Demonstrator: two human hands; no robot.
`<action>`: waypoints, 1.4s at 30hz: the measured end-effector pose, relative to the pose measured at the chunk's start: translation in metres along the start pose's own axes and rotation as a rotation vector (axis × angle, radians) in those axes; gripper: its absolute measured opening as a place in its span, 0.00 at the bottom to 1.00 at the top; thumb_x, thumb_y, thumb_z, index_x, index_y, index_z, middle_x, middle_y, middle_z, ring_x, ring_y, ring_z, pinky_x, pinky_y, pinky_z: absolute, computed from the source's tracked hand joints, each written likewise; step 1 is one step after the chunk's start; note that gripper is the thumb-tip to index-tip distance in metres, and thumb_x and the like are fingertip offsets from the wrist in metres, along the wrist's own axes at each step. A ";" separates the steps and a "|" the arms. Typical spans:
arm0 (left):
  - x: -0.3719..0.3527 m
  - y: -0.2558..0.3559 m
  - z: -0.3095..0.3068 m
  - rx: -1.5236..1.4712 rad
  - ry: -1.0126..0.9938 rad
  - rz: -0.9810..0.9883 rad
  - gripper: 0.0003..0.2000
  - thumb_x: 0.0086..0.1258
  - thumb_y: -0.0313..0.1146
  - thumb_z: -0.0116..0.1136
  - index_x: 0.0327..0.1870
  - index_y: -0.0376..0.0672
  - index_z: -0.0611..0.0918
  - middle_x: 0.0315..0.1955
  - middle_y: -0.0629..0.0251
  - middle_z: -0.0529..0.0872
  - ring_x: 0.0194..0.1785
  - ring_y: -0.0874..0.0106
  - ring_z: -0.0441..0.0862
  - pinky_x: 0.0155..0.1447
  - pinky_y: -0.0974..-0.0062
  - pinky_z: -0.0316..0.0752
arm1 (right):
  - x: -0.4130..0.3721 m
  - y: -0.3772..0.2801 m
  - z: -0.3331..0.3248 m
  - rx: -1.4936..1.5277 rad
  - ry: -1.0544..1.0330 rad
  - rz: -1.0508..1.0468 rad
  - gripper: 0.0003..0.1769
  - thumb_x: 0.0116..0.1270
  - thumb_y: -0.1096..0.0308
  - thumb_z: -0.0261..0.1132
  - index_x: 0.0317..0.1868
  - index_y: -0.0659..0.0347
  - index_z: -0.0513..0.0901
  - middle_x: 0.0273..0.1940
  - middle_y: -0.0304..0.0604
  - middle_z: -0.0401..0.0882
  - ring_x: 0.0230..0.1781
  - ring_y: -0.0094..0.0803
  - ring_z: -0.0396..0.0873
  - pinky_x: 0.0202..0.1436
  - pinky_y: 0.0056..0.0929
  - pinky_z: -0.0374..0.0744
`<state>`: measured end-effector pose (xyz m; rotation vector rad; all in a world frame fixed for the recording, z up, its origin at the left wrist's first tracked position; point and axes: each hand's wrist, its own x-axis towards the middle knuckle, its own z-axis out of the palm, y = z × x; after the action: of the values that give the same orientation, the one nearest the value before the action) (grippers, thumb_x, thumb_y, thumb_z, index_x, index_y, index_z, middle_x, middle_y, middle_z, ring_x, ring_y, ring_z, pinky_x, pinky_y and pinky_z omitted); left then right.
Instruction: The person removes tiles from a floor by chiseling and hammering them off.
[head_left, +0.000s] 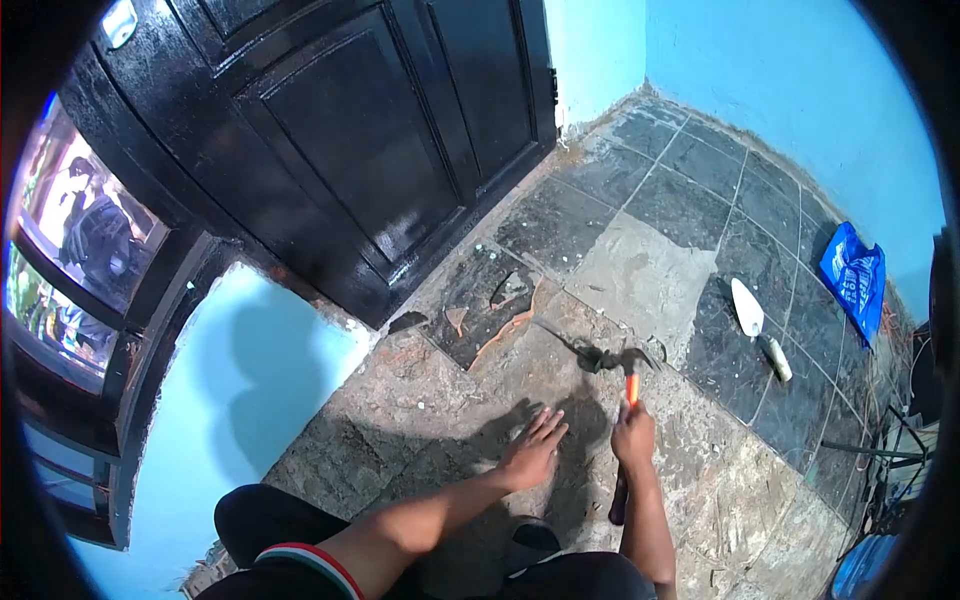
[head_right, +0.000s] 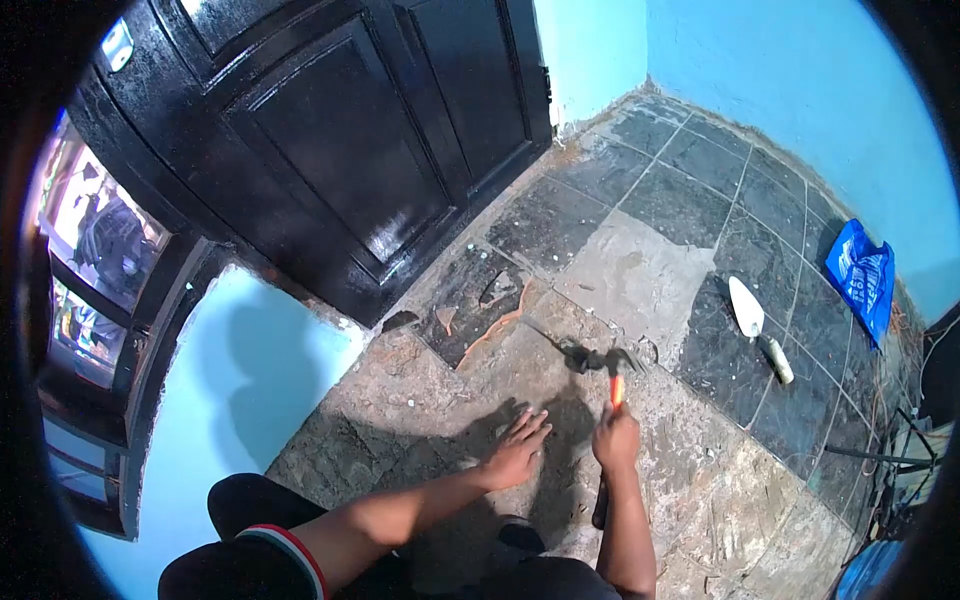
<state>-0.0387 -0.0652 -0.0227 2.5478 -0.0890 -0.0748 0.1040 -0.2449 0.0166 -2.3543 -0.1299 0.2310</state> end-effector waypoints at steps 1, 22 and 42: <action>0.003 0.004 -0.005 -0.014 0.012 0.000 0.29 0.70 0.27 0.57 0.74 0.32 0.70 0.80 0.49 0.59 0.84 0.45 0.50 0.84 0.51 0.53 | -0.005 0.007 0.001 -0.045 0.038 0.047 0.18 0.82 0.57 0.54 0.40 0.66 0.76 0.30 0.66 0.82 0.33 0.68 0.82 0.38 0.59 0.75; 0.216 -0.059 -0.032 0.474 -0.266 0.150 0.23 0.73 0.29 0.52 0.70 0.46 0.75 0.61 0.54 0.79 0.67 0.53 0.77 0.70 0.57 0.75 | -0.028 0.051 -0.031 0.317 0.160 0.215 0.18 0.85 0.58 0.53 0.39 0.64 0.75 0.22 0.33 0.67 0.21 0.23 0.65 0.25 0.33 0.63; 0.153 -0.080 -0.122 0.594 -0.083 0.381 0.18 0.65 0.26 0.60 0.57 0.40 0.78 0.57 0.57 0.78 0.66 0.55 0.76 0.62 0.57 0.80 | -0.001 0.059 -0.004 0.486 0.112 0.308 0.23 0.85 0.54 0.53 0.37 0.66 0.74 0.22 0.36 0.68 0.23 0.24 0.65 0.28 0.34 0.66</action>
<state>0.1266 0.0569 0.0286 3.0599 -0.7220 -0.0036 0.1051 -0.2899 -0.0218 -1.8859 0.3127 0.2466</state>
